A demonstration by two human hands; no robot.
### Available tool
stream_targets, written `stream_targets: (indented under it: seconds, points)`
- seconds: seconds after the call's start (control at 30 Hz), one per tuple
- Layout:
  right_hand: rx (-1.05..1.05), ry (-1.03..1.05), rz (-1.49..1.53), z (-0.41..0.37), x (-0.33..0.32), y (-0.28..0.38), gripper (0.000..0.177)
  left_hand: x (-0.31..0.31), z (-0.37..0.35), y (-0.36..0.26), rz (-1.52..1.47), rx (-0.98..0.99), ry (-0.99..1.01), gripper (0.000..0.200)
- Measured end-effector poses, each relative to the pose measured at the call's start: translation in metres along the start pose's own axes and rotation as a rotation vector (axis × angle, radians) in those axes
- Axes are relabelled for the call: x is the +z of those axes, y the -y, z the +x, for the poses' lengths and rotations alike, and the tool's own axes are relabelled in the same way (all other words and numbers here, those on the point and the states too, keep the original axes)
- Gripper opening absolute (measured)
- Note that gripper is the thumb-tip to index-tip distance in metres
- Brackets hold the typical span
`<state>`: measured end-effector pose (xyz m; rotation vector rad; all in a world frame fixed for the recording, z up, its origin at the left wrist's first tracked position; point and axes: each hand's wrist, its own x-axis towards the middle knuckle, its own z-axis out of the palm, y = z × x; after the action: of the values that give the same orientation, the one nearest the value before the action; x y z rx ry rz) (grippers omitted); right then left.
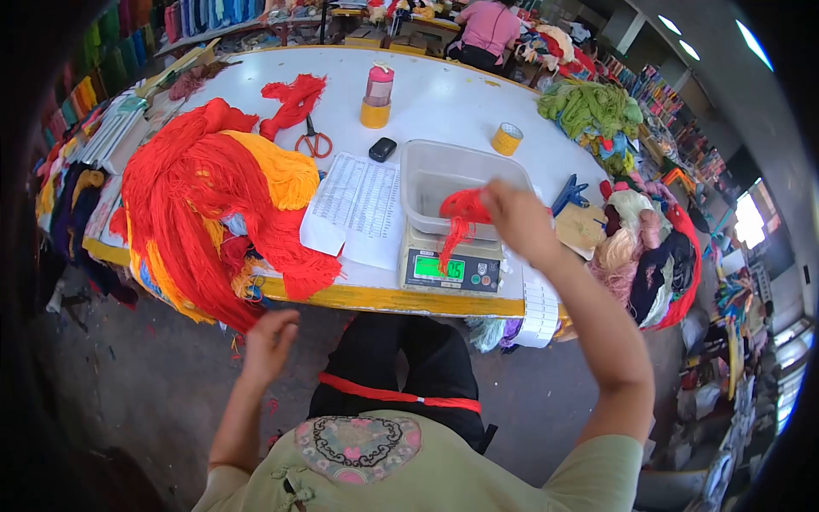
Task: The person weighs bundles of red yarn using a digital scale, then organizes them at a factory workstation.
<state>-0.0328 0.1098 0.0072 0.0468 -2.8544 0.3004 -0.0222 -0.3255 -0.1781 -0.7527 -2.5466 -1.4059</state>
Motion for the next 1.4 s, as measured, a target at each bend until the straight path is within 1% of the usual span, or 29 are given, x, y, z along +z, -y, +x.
stream_targets:
  seconds: [0.03,0.07,0.1,0.17,0.23,0.27,0.33,0.4,0.5,0.6,0.63,0.7,0.77,0.8,0.83,0.87,0.9,0.93,1.0,1.03,1.07,1.13,1.2,1.23,1.27,1.3,1.33,1.37,1.4]
  points:
    - [0.014,0.038,-0.086,-0.02,0.013,-0.001,0.021,-0.019,0.013,-0.009,0.041,-0.003,-0.023,0.024]
    - [-0.123,-0.11,-0.115,-0.042,0.021,0.003,0.024,-0.034,0.026,-0.009,0.067,0.009,-0.094,0.027]
    - [-0.281,-0.27,-0.128,-0.058,0.029,0.008,0.031,-0.054,0.047,-0.019,0.172,0.148,-0.183,0.029]
    - [-0.152,-0.265,-0.035,-0.086,0.03,0.034,0.044,-0.094,0.091,-0.024,0.362,0.27,-0.295,0.028]
    - [-0.096,-0.286,0.1,-0.12,0.047,0.037,0.055,-0.132,0.148,-0.028,0.457,0.368,-0.368,0.025]
    - [-0.108,-0.269,0.124,-0.135,0.054,0.04,0.054,-0.146,0.183,-0.021,0.498,0.408,-0.455,0.024]
    - [-0.111,-0.24,0.157,-0.161,0.069,0.041,0.053,-0.169,0.25,-0.004,0.673,0.38,-0.632,0.027]
    - [-0.083,-0.222,0.209,-0.182,0.084,0.045,0.049,-0.182,0.31,0.04,0.821,0.187,-0.709,0.036]
    - [-0.023,-0.189,0.295,-0.204,0.093,0.055,0.044,-0.184,0.329,0.01,0.837,-0.363,-0.358,0.051]
    - [0.023,-0.125,0.321,-0.22,0.093,0.062,0.044,-0.186,0.335,0.007,0.868,-0.422,-0.193,0.059]
    - [0.031,-0.124,0.331,-0.221,0.094,0.063,0.044,-0.191,0.336,0.016,0.783,-0.356,-0.23,0.059]
    - [0.041,-0.111,0.354,-0.22,0.096,0.067,0.044,-0.203,0.327,0.025,0.615,-0.235,-0.301,0.058]
    - [-0.018,-0.127,0.381,-0.21,0.099,0.075,0.043,-0.218,0.306,0.032,0.318,-0.024,-0.655,0.049]
    - [-0.05,-0.133,0.397,-0.203,0.1,0.078,0.043,-0.226,0.289,0.023,0.167,0.092,-0.829,0.046]
    - [-0.065,-0.118,0.433,-0.197,0.104,0.08,0.043,-0.233,0.265,0.015,0.099,0.121,-0.922,0.043]
    - [-0.08,-0.103,0.472,-0.191,0.111,0.081,0.042,-0.239,0.23,-0.014,0.033,0.153,-1.015,0.041]
    - [-0.093,-0.088,0.513,-0.183,0.118,0.085,0.042,-0.241,0.195,-0.04,0.104,0.099,-1.069,0.042]
    - [-0.16,-0.118,0.525,-0.172,0.124,0.091,0.042,-0.239,0.169,-0.055,-0.259,0.212,-1.03,0.042]
    - [-0.229,-0.075,0.66,-0.146,0.124,0.113,0.042,-0.229,0.118,-0.073,-0.504,0.186,-0.944,0.038]
    - [-0.262,-0.054,0.73,-0.132,0.124,0.126,0.042,-0.218,0.098,-0.074,-0.543,0.148,-0.893,0.037]
    - [-0.323,-0.043,0.799,-0.116,0.123,0.141,0.045,-0.198,0.078,-0.081,-0.642,0.058,-0.848,0.038]
    - [-0.421,-0.022,0.961,-0.085,0.114,0.178,0.053,-0.15,0.05,-0.082,-0.599,-0.148,-0.814,0.043]
    - [-0.436,-0.001,1.16,-0.065,0.105,0.221,0.062,-0.101,0.03,-0.092,-0.519,-0.217,-0.665,0.047]
    - [-0.41,0.009,1.265,-0.061,0.104,0.236,0.066,-0.078,0.021,-0.09,-0.588,-0.218,-0.585,0.048]
    - [-0.43,-0.035,1.124,-0.058,0.104,0.241,0.065,-0.058,0.017,-0.096,-0.702,-0.199,-0.546,0.048]
    - [-0.444,-0.078,0.977,-0.055,0.105,0.243,0.064,-0.043,0.011,-0.094,-0.708,-0.133,-0.483,0.046]
    - [-0.454,-0.118,0.823,-0.057,0.106,0.242,0.063,-0.032,0.004,-0.09,-0.758,-0.127,-0.453,0.045]
    - [-0.415,-0.099,0.841,-0.061,0.109,0.234,0.062,-0.023,0.001,-0.087,-0.813,-0.119,-0.424,0.044]
    - [-0.38,-0.078,0.856,-0.065,0.113,0.221,0.06,-0.021,0.002,-0.086,-0.609,-0.047,-0.43,0.045]
